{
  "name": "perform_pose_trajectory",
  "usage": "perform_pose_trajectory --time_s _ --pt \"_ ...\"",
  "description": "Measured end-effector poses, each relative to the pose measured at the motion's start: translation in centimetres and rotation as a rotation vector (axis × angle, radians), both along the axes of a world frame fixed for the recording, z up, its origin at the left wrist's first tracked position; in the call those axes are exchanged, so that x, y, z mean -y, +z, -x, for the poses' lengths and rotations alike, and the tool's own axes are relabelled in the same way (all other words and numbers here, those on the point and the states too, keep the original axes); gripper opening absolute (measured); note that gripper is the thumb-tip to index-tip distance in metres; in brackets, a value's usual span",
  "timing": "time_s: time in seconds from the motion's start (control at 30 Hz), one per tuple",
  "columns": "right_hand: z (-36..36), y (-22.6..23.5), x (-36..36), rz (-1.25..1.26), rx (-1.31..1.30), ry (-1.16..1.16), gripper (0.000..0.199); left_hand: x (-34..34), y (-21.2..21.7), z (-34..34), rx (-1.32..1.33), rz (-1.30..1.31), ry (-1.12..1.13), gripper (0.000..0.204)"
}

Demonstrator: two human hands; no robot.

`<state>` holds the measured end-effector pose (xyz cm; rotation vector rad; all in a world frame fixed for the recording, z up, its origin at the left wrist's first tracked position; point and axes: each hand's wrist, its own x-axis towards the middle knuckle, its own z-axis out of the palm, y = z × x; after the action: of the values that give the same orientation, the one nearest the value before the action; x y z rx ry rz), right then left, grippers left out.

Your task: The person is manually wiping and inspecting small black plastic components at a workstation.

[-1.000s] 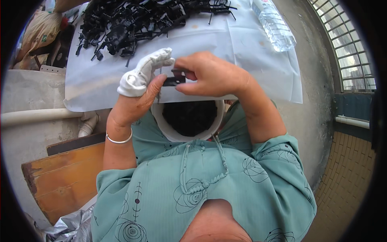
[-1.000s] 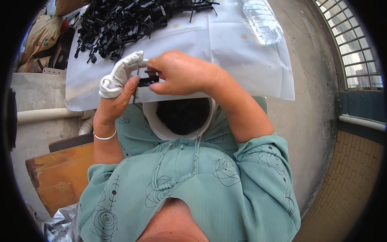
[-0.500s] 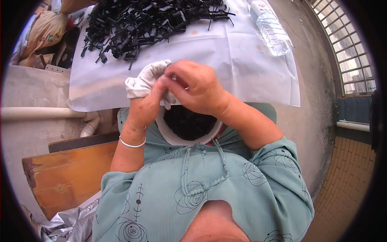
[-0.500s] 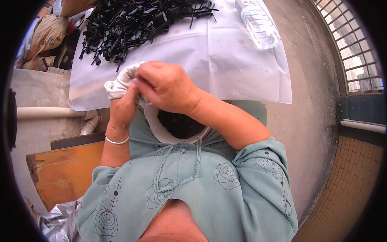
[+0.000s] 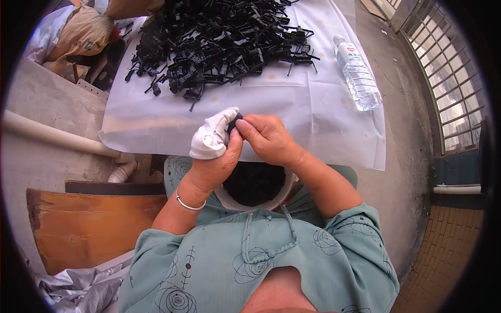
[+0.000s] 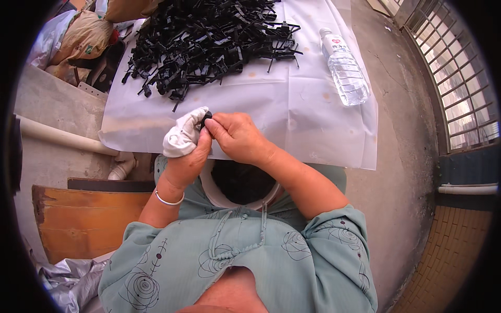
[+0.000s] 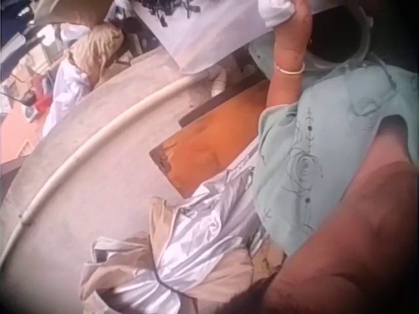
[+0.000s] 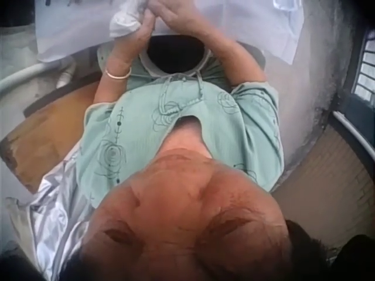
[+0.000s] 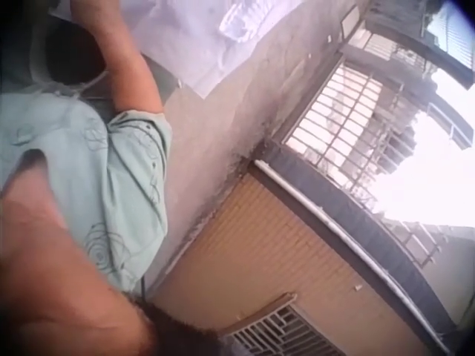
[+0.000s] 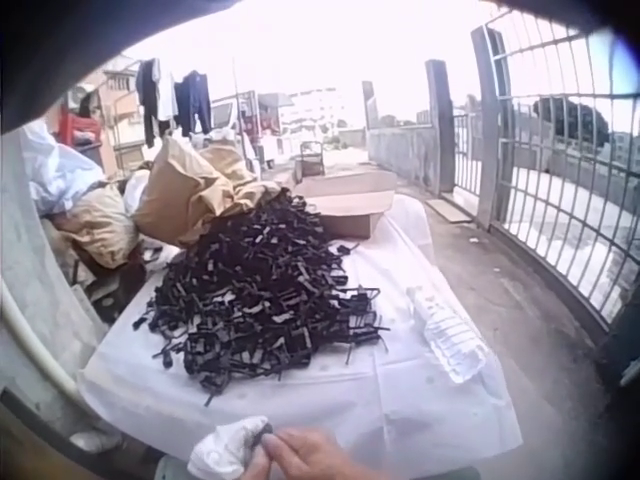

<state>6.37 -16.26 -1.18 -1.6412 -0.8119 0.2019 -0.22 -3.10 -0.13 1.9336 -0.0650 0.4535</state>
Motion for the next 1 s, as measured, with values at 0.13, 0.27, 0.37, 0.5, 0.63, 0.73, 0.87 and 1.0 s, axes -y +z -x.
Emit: perform_pose_trajectory --time_s 0.13,0.27,0.37,0.5,0.63,0.73,0.87,1.0 --pt "0.5 -1.6 -0.8 -0.058 -0.213 -0.008 0.025 -0.6 0.0 -0.2 0.135 -0.251 -0.003 0.028" --pt "0.5 -2.0 -1.3 -0.081 -0.298 -0.001 0.024 -0.8 -1.0 -0.2 0.150 -0.229 0.004 0.028" --pt "-0.3 0.1 -0.1 -0.116 -0.299 0.121 0.021 -1.0 -0.9 -0.9 0.140 0.000 -0.050 0.029" --pt "-1.4 1.2 1.4 0.366 0.071 -0.023 0.016 -1.8 1.1 -0.5 -0.250 0.538 -0.128 0.028" --pt "-2.2 0.0 1.7 0.078 0.373 0.005 0.012 -1.7 0.7 -1.0 -0.231 0.486 -0.112 0.031" --pt "-1.8 0.5 1.6 -0.001 0.240 0.001 0.010 -1.5 1.2 -0.6 -0.278 0.338 -0.203 0.029" --pt "-1.2 0.2 1.1 -0.014 -0.078 0.042 0.011 -0.9 1.8 -0.2 -0.314 0.362 -0.297 0.027" --pt "-1.0 0.9 1.2 0.049 -0.068 0.088 0.015 -1.1 0.9 -0.7 -0.190 0.216 -0.205 0.025"
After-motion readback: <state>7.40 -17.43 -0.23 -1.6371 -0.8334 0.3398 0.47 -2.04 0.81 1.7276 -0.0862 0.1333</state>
